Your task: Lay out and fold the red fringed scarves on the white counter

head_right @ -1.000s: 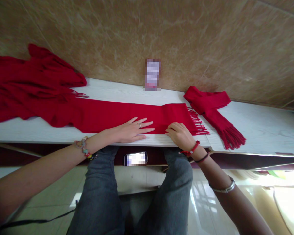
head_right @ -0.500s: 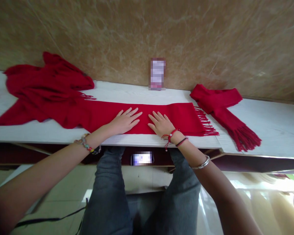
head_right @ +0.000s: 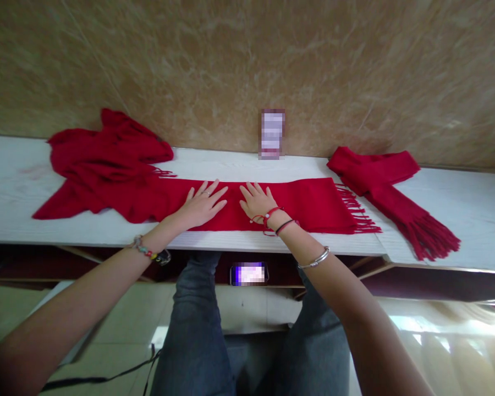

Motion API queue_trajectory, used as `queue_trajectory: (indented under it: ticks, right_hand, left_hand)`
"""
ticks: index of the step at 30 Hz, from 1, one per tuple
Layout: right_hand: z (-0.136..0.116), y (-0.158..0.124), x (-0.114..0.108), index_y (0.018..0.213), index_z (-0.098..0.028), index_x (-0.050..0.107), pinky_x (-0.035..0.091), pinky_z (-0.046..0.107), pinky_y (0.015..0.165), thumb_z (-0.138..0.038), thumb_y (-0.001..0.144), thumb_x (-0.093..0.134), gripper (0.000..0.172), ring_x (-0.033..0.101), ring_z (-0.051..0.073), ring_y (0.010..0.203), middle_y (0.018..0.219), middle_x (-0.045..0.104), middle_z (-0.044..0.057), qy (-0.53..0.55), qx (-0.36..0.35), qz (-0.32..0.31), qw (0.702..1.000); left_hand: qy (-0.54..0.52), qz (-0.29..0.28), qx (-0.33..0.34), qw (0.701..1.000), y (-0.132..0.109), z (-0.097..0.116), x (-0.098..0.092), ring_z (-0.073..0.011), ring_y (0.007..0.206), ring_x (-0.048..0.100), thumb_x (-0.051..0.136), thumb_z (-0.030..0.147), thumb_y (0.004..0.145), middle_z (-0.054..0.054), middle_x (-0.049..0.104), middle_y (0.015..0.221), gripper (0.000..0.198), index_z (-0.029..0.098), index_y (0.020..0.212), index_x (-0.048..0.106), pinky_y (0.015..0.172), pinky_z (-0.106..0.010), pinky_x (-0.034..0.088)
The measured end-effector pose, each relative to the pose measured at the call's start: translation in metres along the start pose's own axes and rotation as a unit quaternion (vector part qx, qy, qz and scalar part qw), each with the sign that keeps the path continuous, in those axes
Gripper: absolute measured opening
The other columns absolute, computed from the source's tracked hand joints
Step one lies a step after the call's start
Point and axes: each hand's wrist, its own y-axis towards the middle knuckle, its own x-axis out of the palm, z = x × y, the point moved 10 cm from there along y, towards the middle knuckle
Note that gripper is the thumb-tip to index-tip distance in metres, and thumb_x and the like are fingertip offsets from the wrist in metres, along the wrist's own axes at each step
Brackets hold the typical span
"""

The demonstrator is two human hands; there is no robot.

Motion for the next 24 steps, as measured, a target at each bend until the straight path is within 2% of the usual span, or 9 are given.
queue_trajectory:
  ticks: [3, 6, 10, 13, 15, 17, 19, 21, 24]
  right_hand:
    - [-0.002, 0.004, 0.014, 0.143, -0.015, 0.033, 0.025, 0.053, 0.108, -0.029, 0.094, 0.03, 0.051, 0.025, 0.027, 0.138, 0.151, 0.026, 0.012, 0.008, 0.002, -0.019, 1.0]
    - [0.006, -0.001, 0.019, 0.142, -0.014, 0.035, 0.024, 0.05, 0.109, -0.027, 0.094, 0.03, 0.05, 0.026, 0.026, 0.137, 0.15, 0.027, 0.012, 0.011, 0.015, -0.01, 1.0]
    - [0.018, -0.004, 0.013, 0.136, -0.011, 0.044, 0.027, 0.047, 0.108, -0.024, 0.092, 0.034, 0.047, 0.034, 0.026, 0.134, 0.145, 0.038, 0.014, 0.033, 0.038, 0.026, 0.998]
    - [0.016, -0.006, -0.001, 0.123, -0.008, 0.057, 0.033, 0.044, 0.106, -0.02, 0.089, 0.041, 0.04, 0.045, 0.025, 0.126, 0.134, 0.051, 0.016, 0.059, 0.028, 0.088, 0.994]
    - [0.001, -0.012, -0.014, 0.115, -0.009, 0.062, 0.038, 0.042, 0.102, -0.017, 0.087, 0.044, 0.035, 0.051, 0.024, 0.119, 0.126, 0.058, 0.016, 0.072, -0.019, 0.14, 0.987]
    - [-0.026, -0.023, -0.023, 0.111, -0.012, 0.064, 0.043, 0.038, 0.096, -0.017, 0.087, 0.045, 0.032, 0.055, 0.022, 0.111, 0.118, 0.063, 0.013, 0.078, -0.09, 0.157, 0.98]
    - [-0.055, -0.033, -0.021, 0.109, -0.013, 0.064, 0.046, 0.034, 0.09, -0.021, 0.088, 0.047, 0.029, 0.057, 0.02, 0.105, 0.114, 0.064, 0.013, 0.064, -0.146, 0.121, 0.98]
    - [-0.076, -0.04, -0.016, 0.105, -0.013, 0.065, 0.047, 0.032, 0.087, -0.022, 0.088, 0.048, 0.026, 0.058, 0.02, 0.102, 0.111, 0.065, 0.013, 0.032, -0.166, 0.076, 0.983]
    - [-0.091, -0.046, -0.009, 0.102, -0.014, 0.065, 0.048, 0.03, 0.079, -0.018, 0.089, 0.046, 0.024, 0.059, 0.02, 0.097, 0.105, 0.066, 0.011, -0.013, -0.169, 0.023, 0.985]
  left_hand:
    - [0.006, -0.007, -0.039, 0.999, 0.0, -0.019, 0.004, -0.0347, 0.14, 0.012, 0.019, 0.049, 0.094, -0.006, 0.014, 0.155, 0.057, 0.028, 0.145, 0.025, 0.107, -0.061, 0.016]
    - [0.011, -0.016, -0.053, 0.998, -0.004, -0.032, 0.009, -0.0332, 0.14, 0.014, 0.018, 0.051, 0.093, -0.006, 0.015, 0.155, 0.058, 0.027, 0.146, 0.022, 0.109, -0.057, 0.017]
    - [0.008, -0.046, -0.055, 0.997, -0.007, -0.038, 0.01, -0.0322, 0.141, 0.01, 0.017, 0.054, 0.092, -0.006, 0.011, 0.155, 0.061, 0.027, 0.147, 0.019, 0.11, -0.054, 0.015]
    - [0.008, -0.099, -0.046, 0.994, 0.0, -0.037, 0.006, -0.0314, 0.141, 0.01, 0.023, 0.053, 0.092, -0.01, 0.011, 0.155, 0.063, 0.021, 0.147, 0.02, 0.111, -0.048, 0.017]
    - [0.021, -0.112, -0.012, 0.993, 0.011, -0.031, -0.005, -0.0278, 0.141, 0.015, 0.03, 0.048, 0.092, -0.014, 0.017, 0.153, 0.063, 0.016, 0.145, 0.025, 0.112, -0.04, 0.019]
    - [0.034, -0.106, 0.046, 0.993, 0.026, -0.02, -0.018, -0.0219, 0.139, 0.022, 0.035, 0.041, 0.09, -0.014, 0.025, 0.151, 0.06, 0.012, 0.143, 0.031, 0.111, -0.03, 0.02]
    - [0.038, -0.102, 0.097, 0.989, 0.041, -0.011, -0.027, -0.0175, 0.135, 0.031, 0.038, 0.036, 0.089, -0.013, 0.032, 0.148, 0.057, 0.009, 0.139, 0.036, 0.109, -0.024, 0.021]
    - [0.037, -0.1, 0.122, 0.987, 0.057, -0.008, -0.03, -0.0166, 0.13, 0.038, 0.04, 0.034, 0.087, -0.012, 0.038, 0.145, 0.056, 0.009, 0.137, 0.039, 0.107, -0.023, 0.024]
    - [0.026, -0.098, 0.137, 0.985, 0.077, -0.007, -0.026, -0.0184, 0.123, 0.047, 0.043, 0.032, 0.085, -0.011, 0.046, 0.139, 0.052, 0.012, 0.134, 0.045, 0.102, -0.024, 0.031]
